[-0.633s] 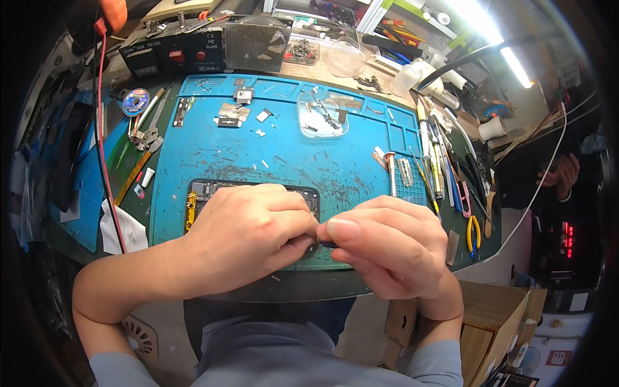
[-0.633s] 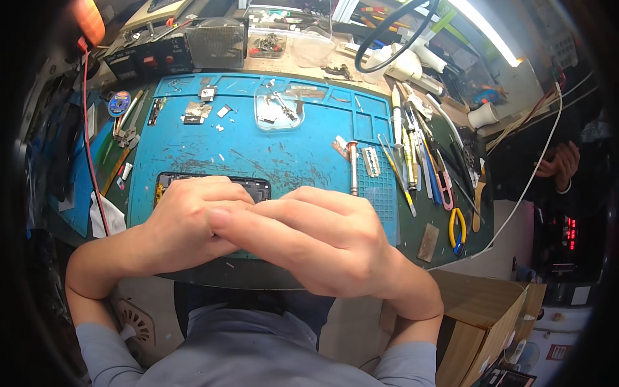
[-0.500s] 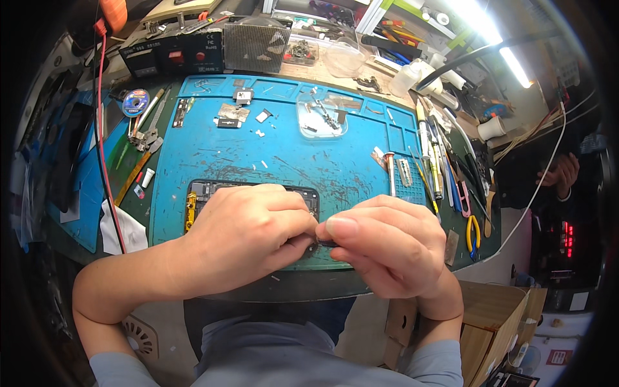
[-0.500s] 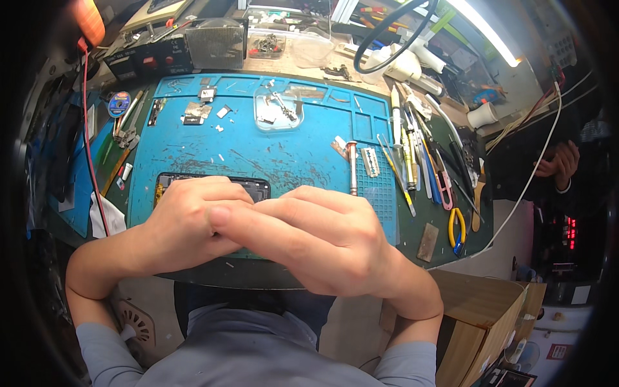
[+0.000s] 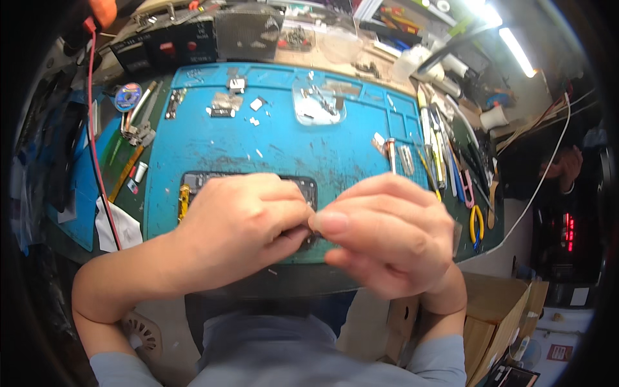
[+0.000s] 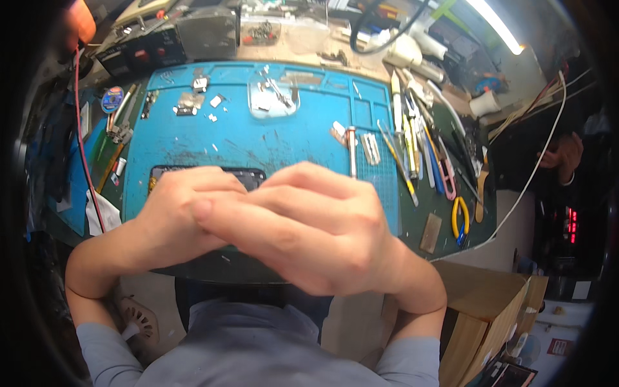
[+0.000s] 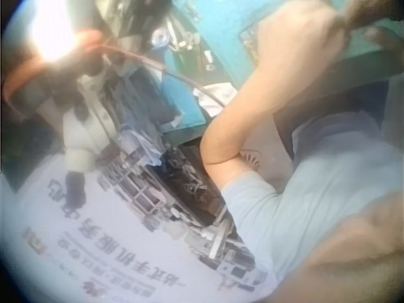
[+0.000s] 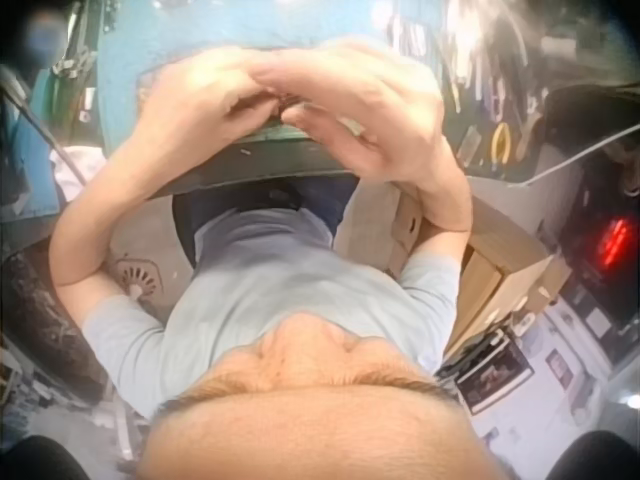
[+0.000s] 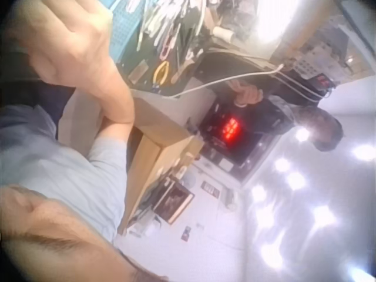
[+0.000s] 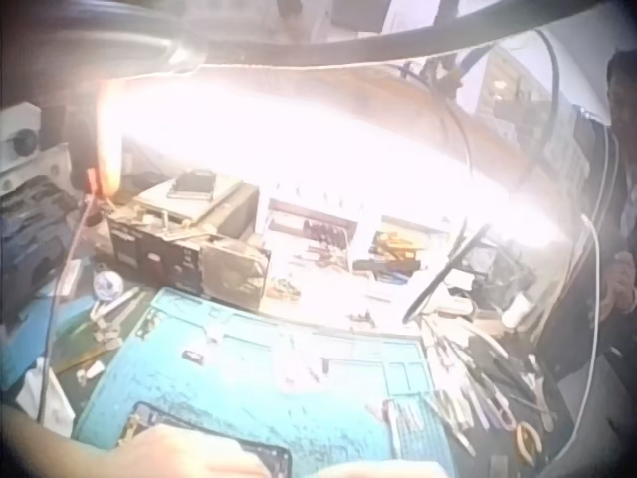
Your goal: The person disassembles a smartphone on a workbench, using a screwdriver and tweezers to remove screws and small components. They carefully lift and set aside parts while working on the internal circuitry.
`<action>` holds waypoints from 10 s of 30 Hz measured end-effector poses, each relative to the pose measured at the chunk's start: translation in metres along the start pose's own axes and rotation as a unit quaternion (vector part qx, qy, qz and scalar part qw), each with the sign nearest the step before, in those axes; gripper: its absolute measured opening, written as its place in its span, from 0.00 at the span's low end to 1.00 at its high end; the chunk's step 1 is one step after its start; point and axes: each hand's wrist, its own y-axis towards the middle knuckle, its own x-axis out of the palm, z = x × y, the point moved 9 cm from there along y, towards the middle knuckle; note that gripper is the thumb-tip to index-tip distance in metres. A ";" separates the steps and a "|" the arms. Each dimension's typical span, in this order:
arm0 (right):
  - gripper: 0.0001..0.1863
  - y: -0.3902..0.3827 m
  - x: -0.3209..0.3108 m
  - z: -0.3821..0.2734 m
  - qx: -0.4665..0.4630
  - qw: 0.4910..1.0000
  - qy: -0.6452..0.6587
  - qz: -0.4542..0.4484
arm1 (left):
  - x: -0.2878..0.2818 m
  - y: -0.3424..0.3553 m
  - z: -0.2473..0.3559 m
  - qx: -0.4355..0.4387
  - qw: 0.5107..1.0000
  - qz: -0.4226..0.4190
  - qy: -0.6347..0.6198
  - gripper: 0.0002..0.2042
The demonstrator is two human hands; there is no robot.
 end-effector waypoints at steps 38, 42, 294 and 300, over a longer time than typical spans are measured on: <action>0.25 -0.001 0.001 -0.003 0.040 0.999 -0.033 0.018 | -0.003 -0.001 -0.003 -0.013 1.000 -0.001 0.004 0.05; 0.24 -0.002 0.001 -0.002 0.043 0.998 -0.029 0.026 | -0.004 0.000 -0.001 -0.015 1.000 0.003 0.006 0.05; 0.16 -0.069 -0.028 0.068 0.303 0.857 -0.409 -0.085 | -0.025 -0.014 0.001 -0.091 0.978 -0.128 0.140 0.48; 0.13 -0.077 -0.057 0.074 0.307 0.852 -0.423 -0.028 | -0.037 -0.028 -0.005 -0.098 0.975 -0.123 0.155 0.47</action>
